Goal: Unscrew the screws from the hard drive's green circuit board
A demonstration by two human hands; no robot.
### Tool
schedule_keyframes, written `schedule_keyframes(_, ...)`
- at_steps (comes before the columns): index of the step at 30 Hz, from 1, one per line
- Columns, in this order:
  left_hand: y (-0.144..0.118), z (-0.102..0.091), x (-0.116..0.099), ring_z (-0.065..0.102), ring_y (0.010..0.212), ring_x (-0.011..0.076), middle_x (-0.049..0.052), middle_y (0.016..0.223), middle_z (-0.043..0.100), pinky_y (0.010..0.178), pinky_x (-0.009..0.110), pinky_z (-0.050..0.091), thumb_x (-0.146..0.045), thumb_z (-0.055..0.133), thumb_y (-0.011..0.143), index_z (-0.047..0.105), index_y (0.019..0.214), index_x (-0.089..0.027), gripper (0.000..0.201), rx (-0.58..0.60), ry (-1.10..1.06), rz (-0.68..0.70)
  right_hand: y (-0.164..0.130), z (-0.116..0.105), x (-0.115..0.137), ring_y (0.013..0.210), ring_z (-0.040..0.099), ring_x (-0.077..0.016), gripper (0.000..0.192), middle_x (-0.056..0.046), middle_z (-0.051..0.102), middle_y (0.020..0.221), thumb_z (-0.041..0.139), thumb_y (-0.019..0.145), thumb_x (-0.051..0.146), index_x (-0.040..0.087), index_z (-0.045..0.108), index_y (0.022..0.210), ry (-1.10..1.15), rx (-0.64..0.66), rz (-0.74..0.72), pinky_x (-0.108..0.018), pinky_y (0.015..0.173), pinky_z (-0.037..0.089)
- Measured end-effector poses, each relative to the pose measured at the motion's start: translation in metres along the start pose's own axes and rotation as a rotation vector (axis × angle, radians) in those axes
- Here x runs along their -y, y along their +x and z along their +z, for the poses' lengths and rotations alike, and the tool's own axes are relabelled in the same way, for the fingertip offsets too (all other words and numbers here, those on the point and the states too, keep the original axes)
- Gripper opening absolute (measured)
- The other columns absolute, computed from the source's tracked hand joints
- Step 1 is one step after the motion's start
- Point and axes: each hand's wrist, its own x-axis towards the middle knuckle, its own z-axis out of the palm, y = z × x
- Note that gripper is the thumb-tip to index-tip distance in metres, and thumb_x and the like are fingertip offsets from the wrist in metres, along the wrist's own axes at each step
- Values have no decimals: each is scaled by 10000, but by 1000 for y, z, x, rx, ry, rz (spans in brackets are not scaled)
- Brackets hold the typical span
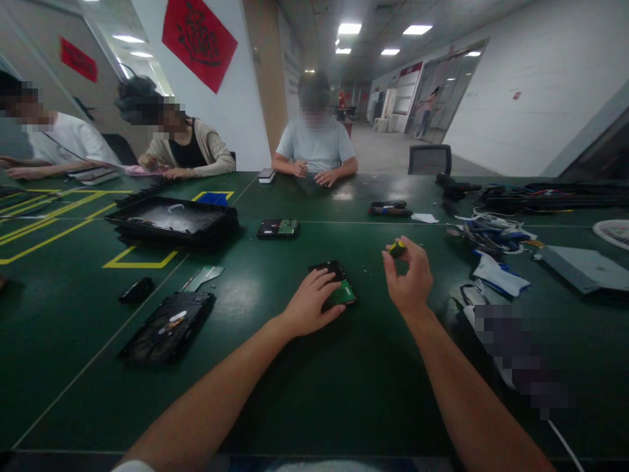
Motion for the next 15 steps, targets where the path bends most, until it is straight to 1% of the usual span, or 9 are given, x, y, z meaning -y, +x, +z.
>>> schedule_keyframes(2,0,3,-2,310,1507,363,135,1567,449,1229,606,276,-627,580,907,481,1481,-221,710,-28,36,-69,-3,5,3,1075,671,-250,548,-120,603,1291,641,952,302,276,420,1453,58,23,-10,-424,876,616)
schedule_keyframes(3,-1,4,-3,299,1507,376,144,1581,426,1221,611,282,-654,579,894,463,1494,-215,753,-36,48,-101,-6,8,4,1103,664,-258,531,-119,604,1292,638,954,307,280,433,1443,73,61,-8,-436,888,616)
schedule_keyframes(4,-1,5,-4,289,1507,388,147,1594,404,1211,620,289,-675,581,881,455,1501,-216,781,-39,58,-132,-8,11,6,1126,655,-271,504,-119,610,1282,627,959,313,283,453,1431,82,129,-1,-450,892,616)
schedule_keyframes(5,-2,6,-4,281,1506,400,147,1605,385,1201,631,293,-689,583,870,454,1501,-223,795,-40,69,-160,-10,15,7,1133,655,-279,496,-125,613,1290,605,970,315,280,452,1441,98,230,8,-462,891,617)
schedule_keyframes(6,-2,7,-4,276,1504,411,144,1613,372,1192,642,296,-701,585,862,459,1497,-232,800,-36,78,-186,-13,18,8,1129,661,-283,531,-142,602,1323,579,980,309,267,411,1482,120,319,33,-475,896,616)
schedule_keyframes(8,-3,9,-4,267,1505,421,141,1624,355,1183,646,304,-716,583,852,463,1494,-241,808,-19,91,-224,-17,23,9,1117,678,-286,597,-145,605,1350,559,982,302,267,340,1536,161,399,80,-500,922,609)
schedule_keyframes(10,-4,12,-3,245,1520,417,145,1642,324,1194,624,304,-708,586,853,450,1504,-228,821,4,99,-237,-19,24,10,1117,689,-276,620,-128,612,1367,533,983,273,285,304,1559,203,444,100,-506,961,595)
schedule_keyframes(12,-4,15,-2,198,1544,404,150,1668,268,1219,593,288,-675,586,870,424,1522,-203,822,29,97,-228,-19,23,11,1115,698,-265,619,-115,616,1377,507,984,247,299,297,1564,231,461,115,-500,978,591)
schedule_keyframes(15,-2,17,4,127,1570,377,144,1690,207,1240,567,273,-610,581,900,383,1545,-186,797,53,60,-197,-18,19,11,1095,711,-263,611,-124,612,1388,509,991,267,288,296,1564,240,412,156,-492,960,604)
